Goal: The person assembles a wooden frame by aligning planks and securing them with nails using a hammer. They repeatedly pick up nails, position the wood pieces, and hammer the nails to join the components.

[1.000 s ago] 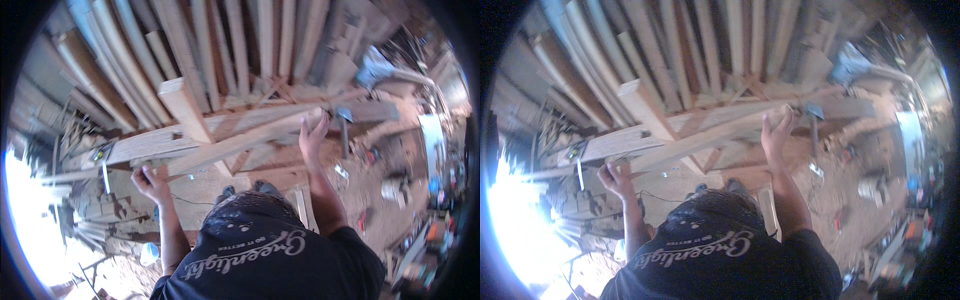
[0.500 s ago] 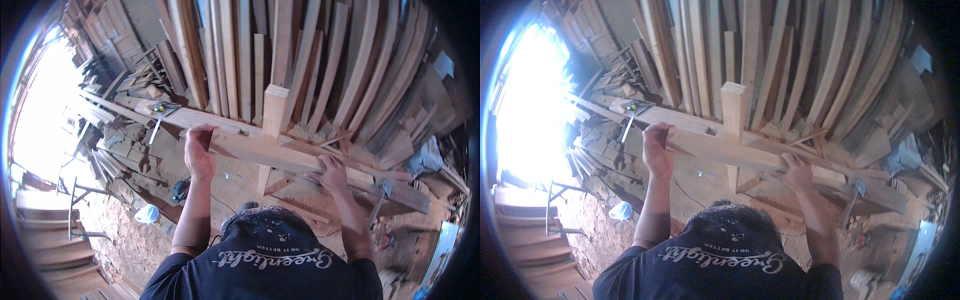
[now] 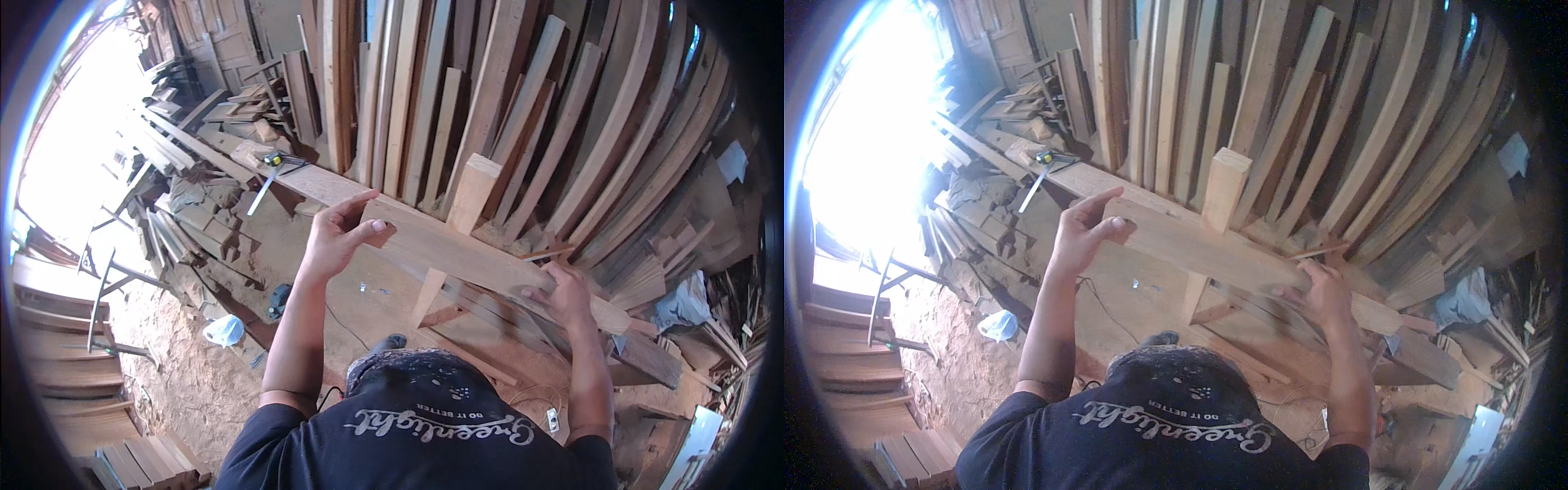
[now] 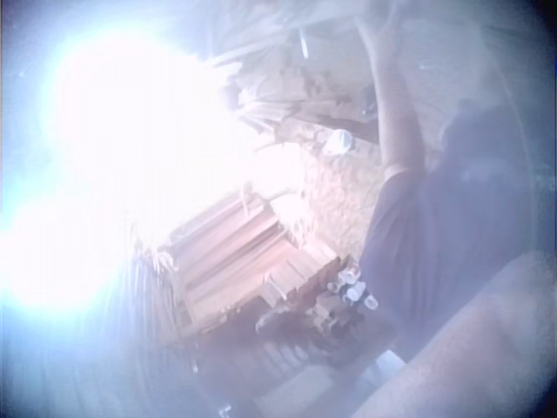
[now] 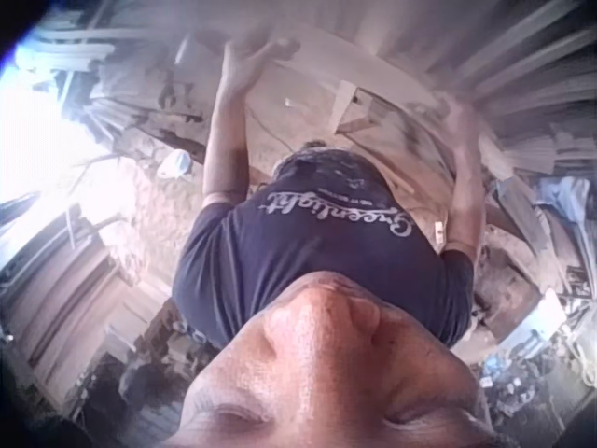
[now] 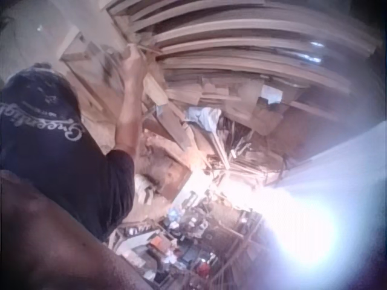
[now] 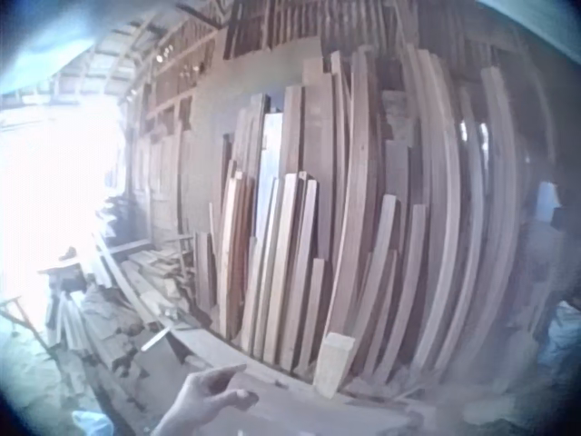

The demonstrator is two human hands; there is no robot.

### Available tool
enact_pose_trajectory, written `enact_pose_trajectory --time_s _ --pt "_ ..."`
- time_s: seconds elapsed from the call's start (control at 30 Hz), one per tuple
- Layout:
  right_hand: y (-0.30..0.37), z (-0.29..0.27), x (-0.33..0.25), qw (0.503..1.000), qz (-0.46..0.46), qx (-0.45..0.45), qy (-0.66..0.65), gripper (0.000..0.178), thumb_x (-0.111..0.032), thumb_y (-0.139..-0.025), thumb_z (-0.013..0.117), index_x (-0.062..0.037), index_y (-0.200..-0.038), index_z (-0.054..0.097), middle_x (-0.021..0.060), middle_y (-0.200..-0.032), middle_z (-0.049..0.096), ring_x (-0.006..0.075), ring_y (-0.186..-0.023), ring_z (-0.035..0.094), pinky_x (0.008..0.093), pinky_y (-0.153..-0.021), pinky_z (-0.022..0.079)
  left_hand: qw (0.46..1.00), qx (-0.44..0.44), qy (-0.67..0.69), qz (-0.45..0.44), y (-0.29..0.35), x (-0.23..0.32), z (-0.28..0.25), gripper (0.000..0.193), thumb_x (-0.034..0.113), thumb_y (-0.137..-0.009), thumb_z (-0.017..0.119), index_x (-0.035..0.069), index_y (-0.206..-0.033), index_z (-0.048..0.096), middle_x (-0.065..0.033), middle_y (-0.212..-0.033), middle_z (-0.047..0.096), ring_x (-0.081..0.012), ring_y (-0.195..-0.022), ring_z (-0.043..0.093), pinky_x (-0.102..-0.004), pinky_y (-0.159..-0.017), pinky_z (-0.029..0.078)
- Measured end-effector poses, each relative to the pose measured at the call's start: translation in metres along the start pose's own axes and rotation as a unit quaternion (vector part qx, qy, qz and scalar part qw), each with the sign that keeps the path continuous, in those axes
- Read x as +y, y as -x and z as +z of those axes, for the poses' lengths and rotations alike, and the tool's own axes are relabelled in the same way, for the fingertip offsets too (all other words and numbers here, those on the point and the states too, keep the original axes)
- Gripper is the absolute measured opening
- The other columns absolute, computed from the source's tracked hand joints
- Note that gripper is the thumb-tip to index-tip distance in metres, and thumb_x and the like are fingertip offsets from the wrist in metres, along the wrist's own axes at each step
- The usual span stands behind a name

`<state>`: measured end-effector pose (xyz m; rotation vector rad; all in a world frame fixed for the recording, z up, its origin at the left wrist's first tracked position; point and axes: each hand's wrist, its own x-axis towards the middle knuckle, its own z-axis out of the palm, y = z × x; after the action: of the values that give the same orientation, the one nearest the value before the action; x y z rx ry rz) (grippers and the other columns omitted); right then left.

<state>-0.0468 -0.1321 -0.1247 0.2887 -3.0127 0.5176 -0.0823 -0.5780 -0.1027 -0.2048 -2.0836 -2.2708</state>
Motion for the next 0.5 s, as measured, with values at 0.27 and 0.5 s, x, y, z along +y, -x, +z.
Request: enact_pose_trajectory --time_s 0.27,0.5 --pt "0.004 -0.05 -0.024 0.998 0.04 -0.053 -0.021 0.059 -0.061 -0.091 0.072 -0.0031 -0.102 0.069 0.0193 -0.092 0.072 0.0386 -0.09 0.073 0.0475 -0.079 0.055 0.968 0.238 0.004 0.08 -0.025 -0.043 0.002 0.046 0.039 -0.11 0.057 -0.003 -0.124 0.072 -0.0082 -0.099 0.076 -0.0128 -0.079 0.071 -0.0243 -0.071 0.054" --pt "0.03 -0.012 -0.032 0.934 0.117 -0.227 -0.251 0.065 -0.055 -0.11 0.044 -0.0018 -0.145 0.058 0.0213 -0.135 0.068 0.0336 -0.131 0.059 0.0387 -0.113 0.041 0.989 0.026 -0.013 0.146 -0.033 -0.015 0.036 0.037 0.027 -0.112 0.055 0.007 -0.141 0.066 -0.0076 -0.125 0.072 -0.008 -0.09 0.062 -0.0259 -0.08 0.053"
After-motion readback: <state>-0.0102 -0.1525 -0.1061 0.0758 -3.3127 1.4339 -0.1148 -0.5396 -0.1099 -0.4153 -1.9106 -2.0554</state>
